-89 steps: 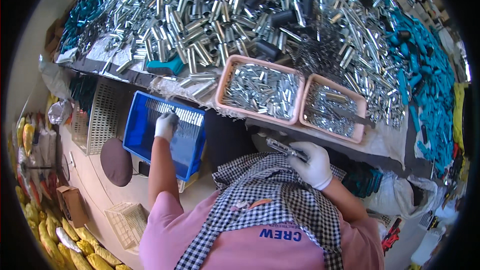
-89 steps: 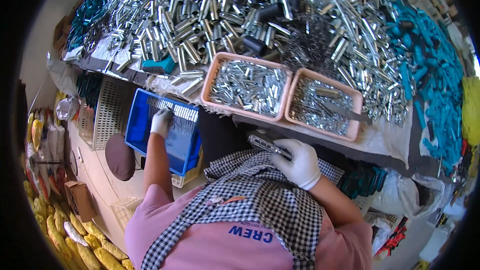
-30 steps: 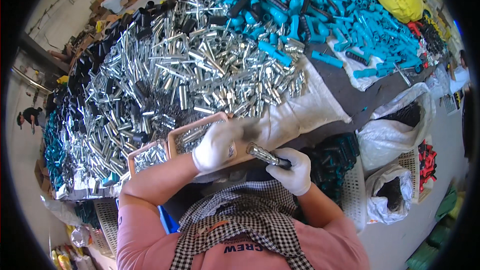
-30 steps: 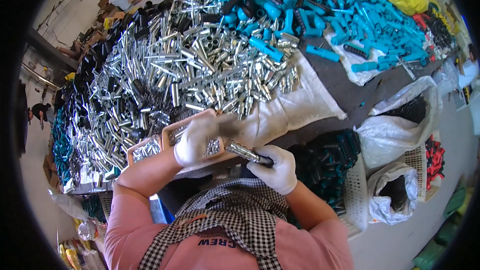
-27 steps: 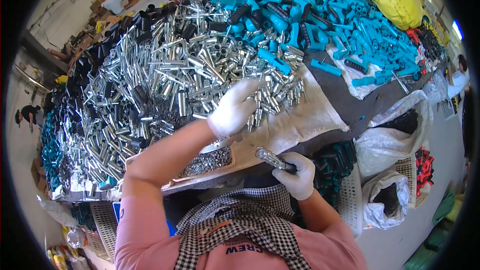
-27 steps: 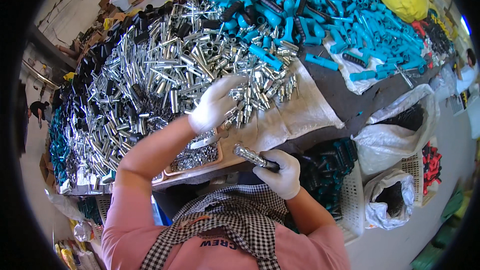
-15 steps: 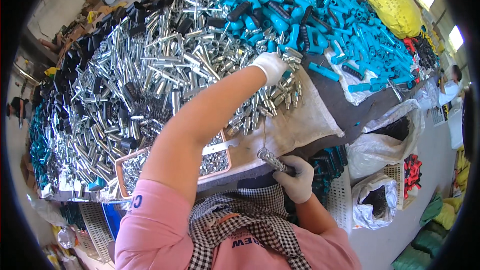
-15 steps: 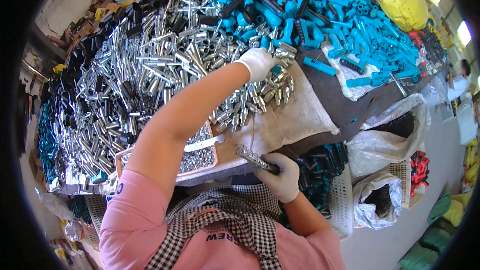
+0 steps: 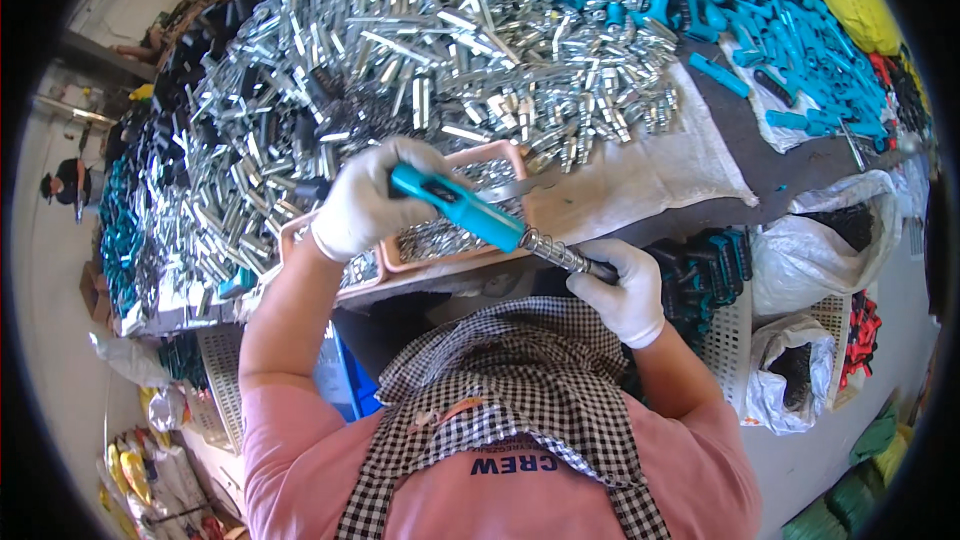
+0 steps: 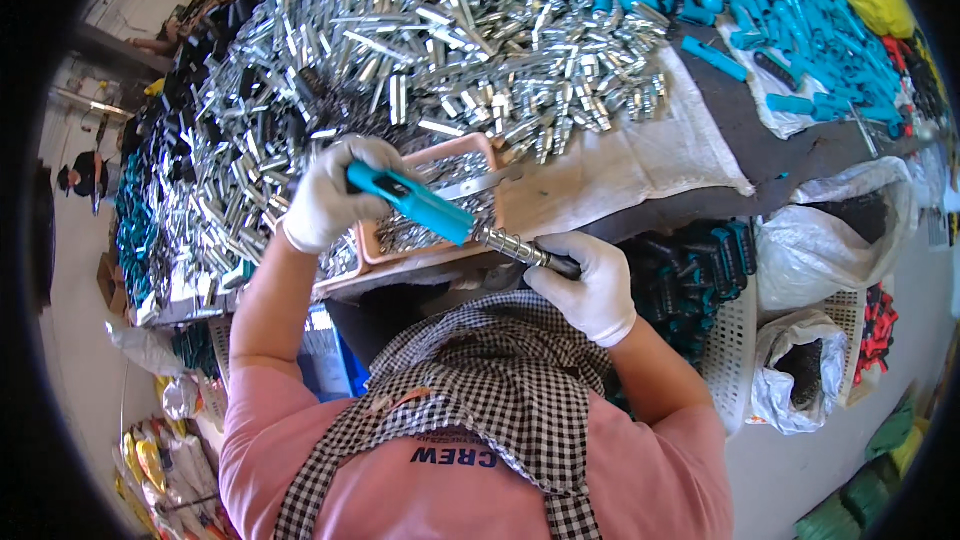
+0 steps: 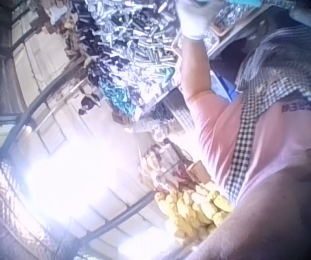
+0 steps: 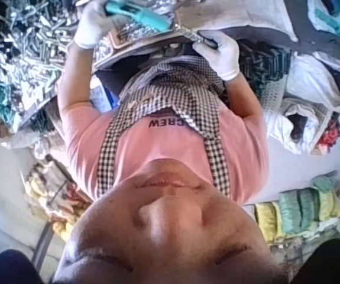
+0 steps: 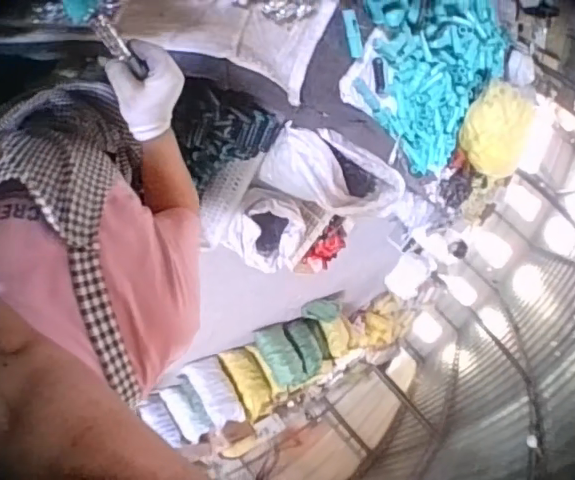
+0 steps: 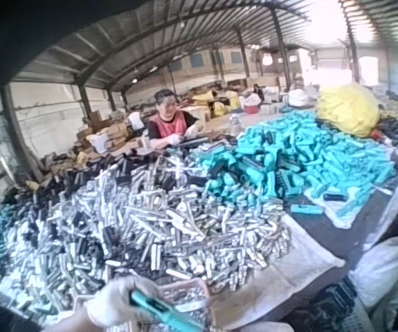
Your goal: Manually assembling metal components into plastic handles on a production line.
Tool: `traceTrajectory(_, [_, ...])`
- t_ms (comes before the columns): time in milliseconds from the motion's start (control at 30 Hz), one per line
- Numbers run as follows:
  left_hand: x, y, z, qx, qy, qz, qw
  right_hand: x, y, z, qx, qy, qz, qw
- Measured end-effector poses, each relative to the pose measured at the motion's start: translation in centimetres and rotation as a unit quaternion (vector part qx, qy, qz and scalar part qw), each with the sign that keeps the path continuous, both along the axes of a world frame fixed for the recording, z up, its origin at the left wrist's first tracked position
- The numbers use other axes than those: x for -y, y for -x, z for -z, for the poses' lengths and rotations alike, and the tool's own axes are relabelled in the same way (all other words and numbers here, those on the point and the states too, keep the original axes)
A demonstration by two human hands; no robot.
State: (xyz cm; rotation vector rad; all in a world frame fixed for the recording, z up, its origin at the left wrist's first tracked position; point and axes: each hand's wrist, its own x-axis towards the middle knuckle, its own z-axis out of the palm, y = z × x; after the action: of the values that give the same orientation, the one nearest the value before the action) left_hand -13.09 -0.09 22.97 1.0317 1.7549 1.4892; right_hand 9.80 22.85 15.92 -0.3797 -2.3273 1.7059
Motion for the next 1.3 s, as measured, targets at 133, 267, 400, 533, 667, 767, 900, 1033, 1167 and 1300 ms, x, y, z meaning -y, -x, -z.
traceTrajectory(133, [4.7,-4.4,1.0,-0.09,0.051,-0.09,0.991,1.7,0.6,0.1,0.013,-0.028,-0.067,0.997])
traceTrajectory(267, [9.1,-6.4,0.3,-0.234,0.214,-0.054,0.947,3.6,1.2,0.0,0.013,-0.065,-0.141,0.988])
traceTrajectory(400, [12.6,-8.2,0.8,-0.288,0.222,-0.06,0.93,5.8,1.8,0.1,0.046,-0.033,-0.196,0.979])
traceTrajectory(533, [14.6,-9.6,0.9,-0.214,0.197,-0.123,0.949,7.4,2.3,0.7,0.113,0.074,-0.234,0.963])
traceTrajectory(667, [14.9,-12.1,3.3,-0.318,0.124,-0.099,0.935,10.0,2.5,0.4,0.058,0.004,-0.276,0.959])
traceTrajectory(767, [15.1,-13.1,4.2,-0.309,0.114,-0.084,0.94,10.8,2.9,0.2,0.084,0.04,-0.3,0.95])
traceTrajectory(900, [14.9,-13.8,5.6,-0.345,0.081,-0.084,0.931,11.9,3.3,0.3,0.127,-0.101,-0.349,0.923])
traceTrajectory(1033, [14.4,-13.7,6.7,-0.316,0.061,-0.064,0.945,12.7,3.8,0.2,0.081,-0.002,-0.383,0.92])
traceTrajectory(1167, [13.4,-12.9,6.8,-0.344,0.048,-0.062,0.936,12.7,4.8,1.5,0.068,-0.026,-0.397,0.915])
traceTrajectory(1300, [12.7,-9.7,5.9,-0.406,0.136,-0.027,0.903,12.7,5.3,0.2,0.063,-0.036,-0.337,0.939])
